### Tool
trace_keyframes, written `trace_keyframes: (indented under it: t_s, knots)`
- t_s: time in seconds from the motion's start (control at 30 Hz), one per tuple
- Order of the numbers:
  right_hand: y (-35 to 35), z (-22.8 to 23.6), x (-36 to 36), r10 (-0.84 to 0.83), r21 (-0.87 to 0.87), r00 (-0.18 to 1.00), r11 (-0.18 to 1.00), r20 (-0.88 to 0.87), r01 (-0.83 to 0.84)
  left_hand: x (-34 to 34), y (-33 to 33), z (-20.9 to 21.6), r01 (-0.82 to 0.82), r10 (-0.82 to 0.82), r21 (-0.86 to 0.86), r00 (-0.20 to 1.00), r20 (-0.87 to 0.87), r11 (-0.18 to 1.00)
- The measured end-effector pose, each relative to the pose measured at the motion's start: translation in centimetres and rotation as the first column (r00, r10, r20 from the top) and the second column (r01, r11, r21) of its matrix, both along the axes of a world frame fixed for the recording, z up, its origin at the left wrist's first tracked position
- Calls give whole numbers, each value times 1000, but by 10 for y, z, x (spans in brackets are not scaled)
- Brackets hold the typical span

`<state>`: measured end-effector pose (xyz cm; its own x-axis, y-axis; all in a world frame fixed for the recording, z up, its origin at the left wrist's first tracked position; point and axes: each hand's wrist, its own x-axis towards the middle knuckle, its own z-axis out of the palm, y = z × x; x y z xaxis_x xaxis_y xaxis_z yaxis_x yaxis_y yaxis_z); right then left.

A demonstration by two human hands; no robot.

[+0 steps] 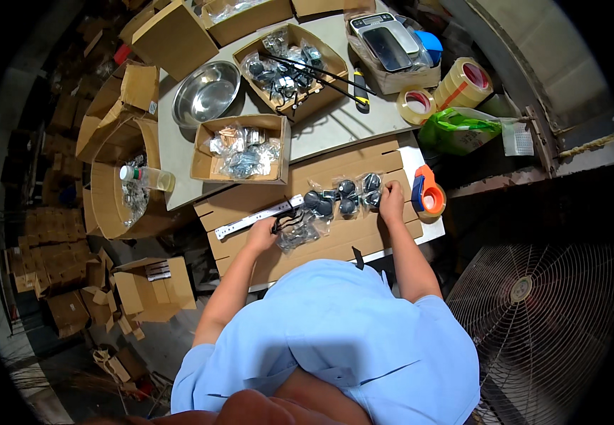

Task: The person places drawer slides, small metal rods, and plastic bags containing hardware into cardboard boxes, then uses a tape dispenser to seal the boxes by hand.

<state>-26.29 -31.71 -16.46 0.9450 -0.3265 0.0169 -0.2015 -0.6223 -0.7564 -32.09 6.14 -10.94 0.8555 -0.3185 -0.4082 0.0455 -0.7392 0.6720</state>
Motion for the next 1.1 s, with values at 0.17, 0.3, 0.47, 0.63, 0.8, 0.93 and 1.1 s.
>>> trace_keyframes:
  t_s: [0.17, 0.3, 0.47, 0.63, 0.8, 0.93, 1.1]
  knots:
    - [-3, 18, -14, 23, -125, 988, 992, 151, -4, -11, -21, 10, -460, 362, 130, 818, 446, 878]
    - [16, 45, -30, 62, -22, 979, 998, 197, -59, -12, -41, 24, -390, 324, 104, 863, 388, 915]
    - [19, 51, -50, 99, -3, 980, 995, 170, -100, 19, -107, 40, -41, -30, 220, 951, 307, 975]
    - [-2, 40, -63, 21, 129, 999, 991, 36, -25, 64, -166, 9, 2, -173, 331, 856, 487, 944]
    - [-11, 35, -73, 28, 93, 999, 995, 31, -31, 68, -184, 8, 26, -197, 348, 863, 466, 937]
    - [-1, 46, -60, 97, 97, 995, 990, 26, -99, 68, -174, 3, 74, -212, 277, 833, 511, 958]
    - [37, 80, -14, 282, 35, 953, 957, 114, -288, 54, -151, 15, 131, -264, 238, 662, 701, 962]
